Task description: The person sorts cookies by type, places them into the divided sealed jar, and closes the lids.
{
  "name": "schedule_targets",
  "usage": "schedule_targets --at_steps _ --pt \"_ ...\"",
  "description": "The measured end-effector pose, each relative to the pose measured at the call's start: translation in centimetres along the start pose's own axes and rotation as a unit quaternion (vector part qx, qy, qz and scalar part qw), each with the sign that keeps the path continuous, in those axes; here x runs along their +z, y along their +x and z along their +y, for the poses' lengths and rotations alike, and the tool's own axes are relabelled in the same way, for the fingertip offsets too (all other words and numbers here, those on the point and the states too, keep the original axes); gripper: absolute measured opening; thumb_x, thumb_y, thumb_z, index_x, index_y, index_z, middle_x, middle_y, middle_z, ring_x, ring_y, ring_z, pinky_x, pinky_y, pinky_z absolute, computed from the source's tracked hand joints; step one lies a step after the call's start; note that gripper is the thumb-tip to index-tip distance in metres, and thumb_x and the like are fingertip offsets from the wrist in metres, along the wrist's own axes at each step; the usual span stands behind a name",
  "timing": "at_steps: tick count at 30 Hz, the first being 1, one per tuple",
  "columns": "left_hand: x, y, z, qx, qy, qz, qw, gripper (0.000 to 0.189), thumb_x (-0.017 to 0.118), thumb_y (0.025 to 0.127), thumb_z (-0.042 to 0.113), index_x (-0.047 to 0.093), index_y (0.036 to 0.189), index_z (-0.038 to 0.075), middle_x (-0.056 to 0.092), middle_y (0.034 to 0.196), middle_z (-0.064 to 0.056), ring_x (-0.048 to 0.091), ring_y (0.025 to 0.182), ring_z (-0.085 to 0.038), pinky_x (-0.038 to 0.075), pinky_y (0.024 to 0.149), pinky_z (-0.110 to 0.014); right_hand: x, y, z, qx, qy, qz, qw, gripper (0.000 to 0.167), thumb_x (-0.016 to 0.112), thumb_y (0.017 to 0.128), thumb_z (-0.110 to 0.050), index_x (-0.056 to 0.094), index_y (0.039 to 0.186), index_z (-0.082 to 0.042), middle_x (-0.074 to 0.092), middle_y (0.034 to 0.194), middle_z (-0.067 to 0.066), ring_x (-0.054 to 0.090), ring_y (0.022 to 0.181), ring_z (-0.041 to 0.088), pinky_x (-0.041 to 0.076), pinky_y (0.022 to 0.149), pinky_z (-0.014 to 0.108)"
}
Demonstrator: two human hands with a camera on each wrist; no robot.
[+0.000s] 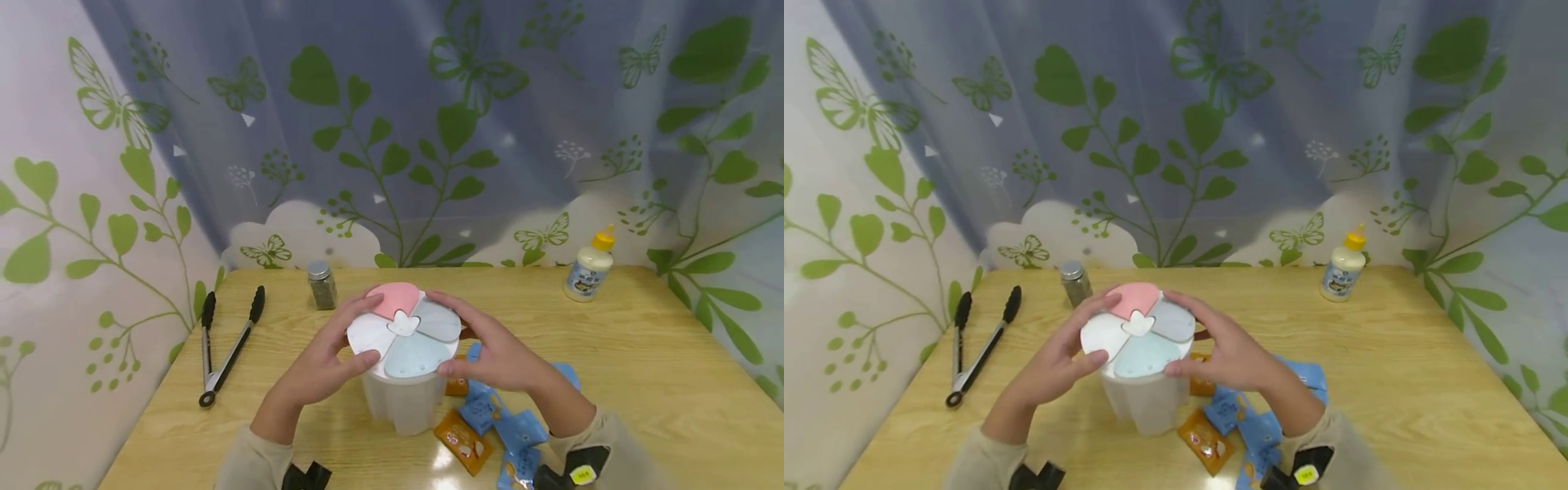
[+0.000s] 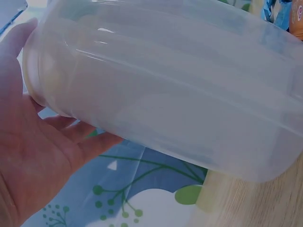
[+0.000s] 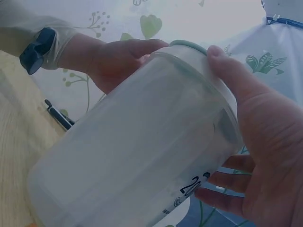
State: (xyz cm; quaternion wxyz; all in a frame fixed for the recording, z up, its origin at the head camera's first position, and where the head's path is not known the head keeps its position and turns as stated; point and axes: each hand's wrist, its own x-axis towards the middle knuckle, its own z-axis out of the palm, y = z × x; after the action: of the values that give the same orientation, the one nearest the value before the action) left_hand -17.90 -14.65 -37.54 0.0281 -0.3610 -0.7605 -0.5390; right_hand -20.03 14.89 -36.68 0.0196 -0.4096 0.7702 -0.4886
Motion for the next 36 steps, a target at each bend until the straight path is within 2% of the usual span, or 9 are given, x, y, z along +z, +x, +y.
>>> schedule_targets --at_steps 5,11,14,18,21,26,29,33,36 --pt "0.2 0.1 0.2 0.004 -0.032 0.005 0.9995 0.051 0.05 0.102 0.007 0.036 0.151 0.011 0.013 0.167 -0.01 0.021 0.152 -0.032 0.036 0.114 -0.032 0.8 -0.4 -0.3 0.003 -0.007 0.044 0.999 0.08 0.077 0.087 -0.037 0.035 0.154 -0.024 0.054 0.142 0.004 0.06 0.112 0.013 0.055 0.089 0.034" --pt "0.2 0.2 0.5 0.043 -0.011 0.035 0.9984 0.039 0.036 0.104 0.007 0.05 0.14 0.007 0.018 0.166 -0.008 0.016 0.154 -0.029 0.02 0.117 -0.061 2.0 -0.8 -2.1 0.048 -0.04 0.097 0.9933 0.074 0.081 0.084 -0.028 0.044 0.148 -0.025 0.054 0.144 0.003 0.061 0.104 0.012 0.059 0.073 0.029" --pt "0.1 0.2 0.4 0.046 -0.008 0.037 0.9982 0.035 0.048 0.102 0.017 0.053 0.136 0.01 0.022 0.165 -0.007 0.022 0.152 -0.028 0.029 0.116 -0.056 2.3 -0.8 -2.7 0.056 -0.048 0.104 0.9918 0.073 0.081 0.084 -0.026 0.044 0.147 -0.024 0.055 0.143 0.004 0.062 0.099 0.012 0.058 0.065 0.027" --pt "0.0 0.0 0.2 0.045 -0.007 0.028 0.9986 0.054 0.07 0.092 0.038 0.052 0.137 0.014 0.024 0.164 -0.005 0.029 0.149 -0.03 0.041 0.111 -0.04 2.3 -0.9 -2.7 0.054 -0.054 0.102 0.9918 0.074 0.081 0.085 -0.026 0.043 0.148 -0.025 0.058 0.139 0.003 0.061 0.09 0.009 0.057 0.061 0.026" --pt "0.1 -0.1 0.2 0.046 0.007 0.036 0.9983 0.064 0.079 0.085 0.041 0.053 0.137 0.016 0.026 0.163 -0.004 0.033 0.146 -0.031 0.045 0.108 -0.036 2.2 -0.9 -2.4 0.055 -0.058 0.099 0.9919 0.08 0.083 0.082 -0.029 0.041 0.15 -0.028 0.057 0.139 0.001 0.06 0.094 0.01 0.056 0.063 0.027" --pt "0.6 0.0 0.0 0.049 0.035 0.064 0.9961 0.065 0.079 0.081 0.05 0.058 0.134 0.017 0.033 0.161 -0.005 0.037 0.145 -0.031 0.047 0.105 -0.034 2.4 -1.0 -1.9 0.065 -0.05 0.11 0.9905 0.085 0.086 0.079 -0.027 0.041 0.151 -0.033 0.056 0.142 -0.003 0.057 0.092 0.01 0.054 0.061 0.027" --pt "1.0 0.2 -0.3 0.057 0.047 0.088 0.9934 0.063 0.069 0.085 0.06 0.061 0.129 0.015 0.039 0.158 -0.007 0.04 0.144 -0.031 0.047 0.105 -0.034 2.7 -1.1 -1.8 0.069 -0.019 0.127 0.9893 0.075 0.081 0.084 -0.02 0.045 0.149 -0.029 0.056 0.142 0.001 0.056 0.081 0.008 0.052 0.054 0.027" --pt "1.5 0.5 -0.2 0.041 0.025 0.133 0.99 0.033 0.06 0.1 0.035 0.068 0.117 0.008 0.048 0.152 -0.009 0.043 0.142 -0.028 0.049 0.103 -0.03 3.0 -0.8 -1.8 0.075 0.024 0.152 0.9853 0.053 0.067 0.096 -0.015 0.05 0.146 -0.023 0.06 0.134 0.01 0.05 0.06 0.004 0.045 0.043 0.026" --pt "1.7 0.6 0.2 0.016 -0.017 0.156 0.9875 0.018 0.056 0.101 0.009 0.07 0.11 0.001 0.051 0.149 -0.01 0.044 0.141 -0.027 0.052 0.097 -0.024 3.1 -0.7 -1.9 0.079 0.056 0.16 0.9824 0.047 0.06 0.1 -0.013 0.051 0.145 -0.02 0.059 0.135 0.013 0.046 0.05 0.003 0.041 0.039 0.025"
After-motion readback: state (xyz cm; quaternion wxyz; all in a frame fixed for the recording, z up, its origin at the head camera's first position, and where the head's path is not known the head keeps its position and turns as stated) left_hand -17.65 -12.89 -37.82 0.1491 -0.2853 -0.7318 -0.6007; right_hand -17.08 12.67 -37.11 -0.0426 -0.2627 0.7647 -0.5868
